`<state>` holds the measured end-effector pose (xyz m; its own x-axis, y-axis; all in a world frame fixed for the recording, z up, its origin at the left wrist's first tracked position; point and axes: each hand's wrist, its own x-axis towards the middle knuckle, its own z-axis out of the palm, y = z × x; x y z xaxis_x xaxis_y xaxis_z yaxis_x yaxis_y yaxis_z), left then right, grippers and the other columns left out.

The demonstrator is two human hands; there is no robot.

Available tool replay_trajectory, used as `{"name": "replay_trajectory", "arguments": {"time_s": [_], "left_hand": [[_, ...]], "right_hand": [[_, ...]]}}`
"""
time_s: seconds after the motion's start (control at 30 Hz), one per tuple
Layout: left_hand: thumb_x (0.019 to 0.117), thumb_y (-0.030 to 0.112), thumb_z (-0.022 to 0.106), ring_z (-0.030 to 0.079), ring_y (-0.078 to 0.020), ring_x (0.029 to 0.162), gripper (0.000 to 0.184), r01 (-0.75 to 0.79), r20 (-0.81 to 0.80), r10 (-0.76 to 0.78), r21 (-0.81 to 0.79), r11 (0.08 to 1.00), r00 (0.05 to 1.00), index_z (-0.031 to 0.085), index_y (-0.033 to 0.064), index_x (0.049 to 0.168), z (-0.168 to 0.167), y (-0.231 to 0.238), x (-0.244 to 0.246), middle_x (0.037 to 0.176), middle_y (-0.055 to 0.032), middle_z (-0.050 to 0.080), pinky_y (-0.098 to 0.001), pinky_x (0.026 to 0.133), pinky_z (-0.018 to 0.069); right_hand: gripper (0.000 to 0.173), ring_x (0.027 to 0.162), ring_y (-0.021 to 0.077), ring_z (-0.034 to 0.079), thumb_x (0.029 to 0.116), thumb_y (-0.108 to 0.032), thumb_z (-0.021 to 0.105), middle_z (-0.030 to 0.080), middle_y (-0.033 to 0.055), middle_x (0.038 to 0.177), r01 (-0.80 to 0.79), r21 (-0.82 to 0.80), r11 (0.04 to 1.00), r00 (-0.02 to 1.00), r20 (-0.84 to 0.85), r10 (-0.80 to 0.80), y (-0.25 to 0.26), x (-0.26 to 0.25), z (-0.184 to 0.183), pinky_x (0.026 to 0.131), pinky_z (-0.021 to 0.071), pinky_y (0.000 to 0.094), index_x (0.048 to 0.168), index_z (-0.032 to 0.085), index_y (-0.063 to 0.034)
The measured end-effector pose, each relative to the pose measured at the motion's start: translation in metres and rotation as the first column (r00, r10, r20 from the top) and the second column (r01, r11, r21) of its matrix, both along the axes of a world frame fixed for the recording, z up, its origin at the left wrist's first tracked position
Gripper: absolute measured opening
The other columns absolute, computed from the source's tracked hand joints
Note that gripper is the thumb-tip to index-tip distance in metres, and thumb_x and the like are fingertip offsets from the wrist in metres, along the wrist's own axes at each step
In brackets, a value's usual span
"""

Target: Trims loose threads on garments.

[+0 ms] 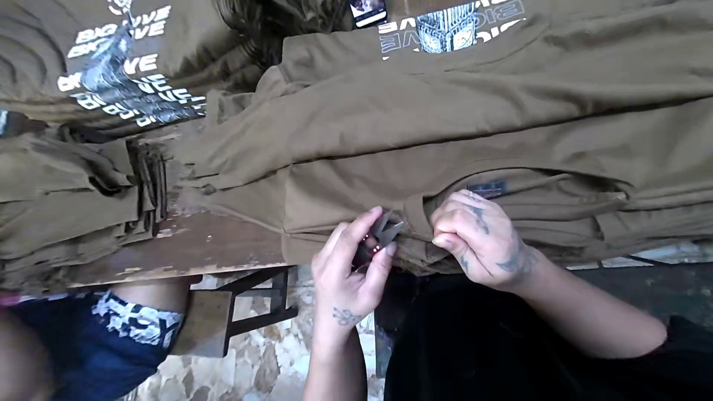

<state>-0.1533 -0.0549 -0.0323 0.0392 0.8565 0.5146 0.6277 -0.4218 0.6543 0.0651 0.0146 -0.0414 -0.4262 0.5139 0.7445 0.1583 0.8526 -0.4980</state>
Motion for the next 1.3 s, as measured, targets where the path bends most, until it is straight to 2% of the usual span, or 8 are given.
{"name": "replay_trajectory", "arguments": {"time_s": [0.07, 0.13, 0.3, 0.53, 0.63, 0.77, 1.03, 1.3], "left_hand": [[0.0944, 0.020, 0.069, 0.060, 0.0007, 0.075, 0.037, 0.070, 0.055, -0.068, -0.032, 0.997, 0.996, 0.066, 0.0051, 0.128, -0.004, 0.005, 0.000, 0.093, -0.0028, 0.070, -0.0158, 0.070, 0.0520], [0.0964, 0.018, 0.065, 0.058, 0.0027, 0.072, 0.021, 0.093, 0.070, -0.092, -0.024, 0.995, 0.993, 0.070, 0.0021, 0.109, -0.005, 0.009, 0.002, 0.085, -0.0018, 0.068, -0.0130, 0.068, 0.0494], [0.1007, 0.023, 0.062, 0.056, 0.0052, 0.070, 0.019, 0.097, 0.105, -0.090, -0.059, 0.994, 0.990, 0.067, 0.0047, 0.100, -0.005, 0.012, 0.005, 0.080, 0.0030, 0.064, -0.0116, 0.065, 0.0482], [0.1001, 0.022, 0.062, 0.054, 0.0055, 0.066, 0.021, 0.089, 0.093, -0.076, -0.138, 0.986, 0.993, 0.068, 0.0019, 0.097, 0.003, 0.015, 0.007, 0.075, 0.0035, 0.063, -0.0117, 0.062, 0.0467], [0.0977, 0.024, 0.066, 0.052, 0.0056, 0.063, 0.020, 0.081, 0.172, -0.055, -0.146, 0.986, 0.984, 0.068, 0.0045, 0.103, 0.002, 0.014, 0.011, 0.074, 0.0064, 0.060, -0.0116, 0.058, 0.0446], [0.0998, 0.037, 0.064, 0.059, 0.0013, 0.075, 0.047, 0.050, 0.145, -0.033, -0.115, 0.992, 0.989, 0.051, 0.0109, 0.137, 0.006, 0.003, 0.015, 0.092, 0.0038, 0.064, -0.0169, 0.069, 0.0529], [0.0995, 0.019, 0.066, 0.069, -0.0072, 0.085, 0.026, -0.042, -0.162, 0.059, 0.109, 0.993, 0.985, 0.071, -0.0014, 0.115, 0.008, -0.013, 0.019, 0.097, -0.0100, 0.074, -0.0196, 0.078, 0.0561], [0.1013, 0.019, 0.063, 0.070, -0.0100, 0.085, 0.027, -0.002, -0.248, 0.022, 0.080, 0.997, 0.969, 0.072, -0.0002, 0.118, 0.017, -0.013, 0.018, 0.097, -0.0110, 0.075, -0.0223, 0.075, 0.0568]], "right_hand": [[0.036, 0.080, 0.0145, 0.064, 0.1102, -0.023, 0.044, 0.067, 0.0065, 0.078, -0.001, -0.004, 1.000, 1.000, -0.011, 0.001, 0.000, -0.001, -0.001, 0.076, 0.0507, 0.0274, 0.087, 0.064, -0.0042], [0.034, 0.081, 0.0138, 0.064, 0.1091, -0.026, 0.048, 0.068, 0.0061, 0.080, -0.016, -0.023, 1.000, 1.000, -0.023, 0.015, 0.001, -0.001, 0.000, 0.077, 0.0509, 0.0275, 0.090, 0.065, -0.0042], [0.032, 0.078, 0.0144, 0.063, 0.0979, -0.032, 0.066, 0.070, 0.0048, 0.084, 0.058, -0.021, 0.998, 0.997, 0.055, -0.057, -0.001, -0.007, 0.002, 0.074, 0.0505, 0.0298, 0.115, 0.073, -0.0064], [0.027, 0.067, 0.0144, 0.061, 0.1029, -0.019, 0.058, 0.068, 0.0046, 0.070, 0.050, 0.012, 0.999, 0.998, 0.040, -0.050, 0.006, -0.011, 0.002, 0.066, 0.0485, 0.0288, 0.092, 0.079, -0.0053], [0.027, 0.065, 0.0129, 0.061, 0.1039, -0.017, 0.056, 0.066, 0.0043, 0.068, 0.029, -0.008, 1.000, 1.000, -0.009, -0.029, 0.005, -0.007, 0.004, 0.065, 0.0491, 0.0276, 0.089, 0.074, -0.0040], [0.031, 0.069, 0.0111, 0.062, 0.1076, -0.019, 0.050, 0.067, 0.0050, 0.071, 0.016, -0.024, 1.000, 0.998, -0.061, -0.018, 0.004, -0.002, 0.003, 0.069, 0.0501, 0.0249, 0.089, 0.070, -0.0030], [0.032, 0.077, 0.0125, 0.065, 0.1089, -0.018, 0.046, 0.068, 0.0073, 0.076, -0.043, -0.045, 0.998, 0.997, -0.060, 0.040, 0.002, 0.005, 0.000, 0.077, 0.0521, 0.0253, 0.090, 0.067, -0.0022], [0.033, 0.081, 0.0131, 0.067, 0.1107, -0.021, 0.044, 0.070, 0.0083, 0.081, -0.100, -0.066, 0.993, 0.990, -0.107, 0.093, 0.002, 0.005, -0.002, 0.078, 0.0527, 0.0262, 0.092, 0.065, -0.0032]]}}
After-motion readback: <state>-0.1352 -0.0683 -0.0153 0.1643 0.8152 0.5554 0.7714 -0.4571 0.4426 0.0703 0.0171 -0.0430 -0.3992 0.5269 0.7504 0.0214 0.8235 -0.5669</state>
